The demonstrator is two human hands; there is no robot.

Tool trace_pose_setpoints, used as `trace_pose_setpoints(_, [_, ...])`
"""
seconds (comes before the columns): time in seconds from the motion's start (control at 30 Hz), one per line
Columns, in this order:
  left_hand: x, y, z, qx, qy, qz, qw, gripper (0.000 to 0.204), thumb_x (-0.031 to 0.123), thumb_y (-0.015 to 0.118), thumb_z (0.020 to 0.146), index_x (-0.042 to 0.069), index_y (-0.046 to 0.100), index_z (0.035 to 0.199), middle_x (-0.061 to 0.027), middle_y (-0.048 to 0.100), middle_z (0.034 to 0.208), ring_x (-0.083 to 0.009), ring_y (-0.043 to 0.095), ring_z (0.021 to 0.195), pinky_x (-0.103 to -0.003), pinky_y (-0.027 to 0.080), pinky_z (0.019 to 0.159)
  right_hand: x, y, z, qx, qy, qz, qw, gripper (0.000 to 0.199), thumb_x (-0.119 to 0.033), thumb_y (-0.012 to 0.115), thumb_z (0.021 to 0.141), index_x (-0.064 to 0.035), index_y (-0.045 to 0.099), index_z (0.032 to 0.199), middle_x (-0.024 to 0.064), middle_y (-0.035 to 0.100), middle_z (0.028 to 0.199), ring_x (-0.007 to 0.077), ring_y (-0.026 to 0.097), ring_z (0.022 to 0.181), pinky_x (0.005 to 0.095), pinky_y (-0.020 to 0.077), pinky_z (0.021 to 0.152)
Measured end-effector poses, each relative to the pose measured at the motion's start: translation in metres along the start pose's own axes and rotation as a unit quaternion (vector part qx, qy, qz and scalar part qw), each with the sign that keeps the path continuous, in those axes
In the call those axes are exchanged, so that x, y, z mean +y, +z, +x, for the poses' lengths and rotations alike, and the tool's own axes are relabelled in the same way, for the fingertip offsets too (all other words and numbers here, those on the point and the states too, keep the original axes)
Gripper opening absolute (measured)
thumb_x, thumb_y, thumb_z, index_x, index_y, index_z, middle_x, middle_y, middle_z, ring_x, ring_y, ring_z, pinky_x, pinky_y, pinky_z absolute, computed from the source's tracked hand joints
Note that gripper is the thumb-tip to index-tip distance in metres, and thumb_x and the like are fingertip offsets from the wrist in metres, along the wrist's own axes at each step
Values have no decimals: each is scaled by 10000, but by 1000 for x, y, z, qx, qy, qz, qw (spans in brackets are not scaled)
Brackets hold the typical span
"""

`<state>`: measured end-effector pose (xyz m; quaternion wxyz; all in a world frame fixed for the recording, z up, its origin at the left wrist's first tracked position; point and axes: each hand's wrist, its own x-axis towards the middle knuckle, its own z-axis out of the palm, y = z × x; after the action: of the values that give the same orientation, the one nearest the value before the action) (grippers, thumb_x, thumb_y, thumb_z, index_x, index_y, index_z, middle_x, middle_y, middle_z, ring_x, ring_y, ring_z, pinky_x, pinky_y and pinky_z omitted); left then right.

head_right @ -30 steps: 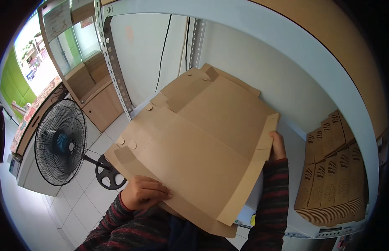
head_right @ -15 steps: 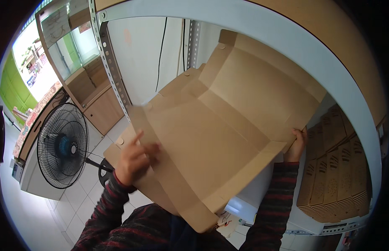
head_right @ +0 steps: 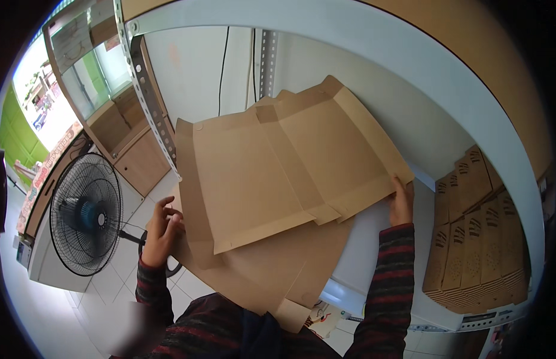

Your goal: The person assembles flat cardboard boxes by folding the flaps and securing the tabs into slots. They handle multiple boxes one at a time, folding the sides and locking the corners to form a three-dimensional container. The person then stacks the completed boxes on a nearby shelf.

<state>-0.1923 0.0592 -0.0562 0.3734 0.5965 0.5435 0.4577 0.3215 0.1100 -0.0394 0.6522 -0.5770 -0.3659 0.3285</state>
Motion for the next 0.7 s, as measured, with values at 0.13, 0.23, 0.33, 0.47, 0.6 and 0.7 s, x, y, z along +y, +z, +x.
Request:
trace_pose_setpoints(0.13, [1,7,-24,-100,33,-76,992,605,185,616,915,-6,309,1400,-146,580,1021,-176,640,742,-244,495,703,9,-17,17,48,-39,18,998,449,-255,618,925,-37,483,1295,67,555,1206,179,542,1070,342,455,864])
trace_pose_setpoints(0.23, [30,18,-31,-127,-18,0,992,683,105,637,845,-9,278,1415,-231,592,1122,-252,681,830,-335,527,741,31,-48,39,26,-28,-58,998,456,-265,597,939,-45,476,1320,70,552,1221,184,546,1070,338,453,859])
trace_pose_setpoints(0.33, [30,19,-28,-132,-8,46,990,695,10,612,796,-18,304,1418,-260,568,1225,-317,612,1086,-382,499,897,26,-101,54,-61,-27,-112,991,547,-369,573,949,-18,452,1351,97,544,1249,206,549,1089,355,452,877])
trace_pose_setpoints(0.47, [13,-9,-29,-134,85,109,981,654,-32,598,791,-27,367,1403,-245,566,1248,-329,512,1251,-375,430,996,-16,-140,12,-187,36,68,979,672,-430,581,901,-1,411,1389,137,535,1265,235,547,1105,369,453,896])
trace_pose_setpoints(0.6, [18,-32,-18,-118,146,165,968,576,-49,584,804,-13,447,1363,-197,591,1206,-275,549,1187,-365,463,941,-32,-106,-21,-223,91,88,967,758,-403,635,854,-1,349,1429,154,546,1260,240,564,1120,365,484,907])
trace_pose_setpoints(0.7, [26,-36,1,-78,82,142,983,526,-106,558,781,-13,519,1298,-218,628,1097,-291,641,976,-346,492,848,-32,-89,-14,-220,114,-72,966,748,-222,707,836,7,327,1438,121,646,1058,201,646,936,309,518,829])
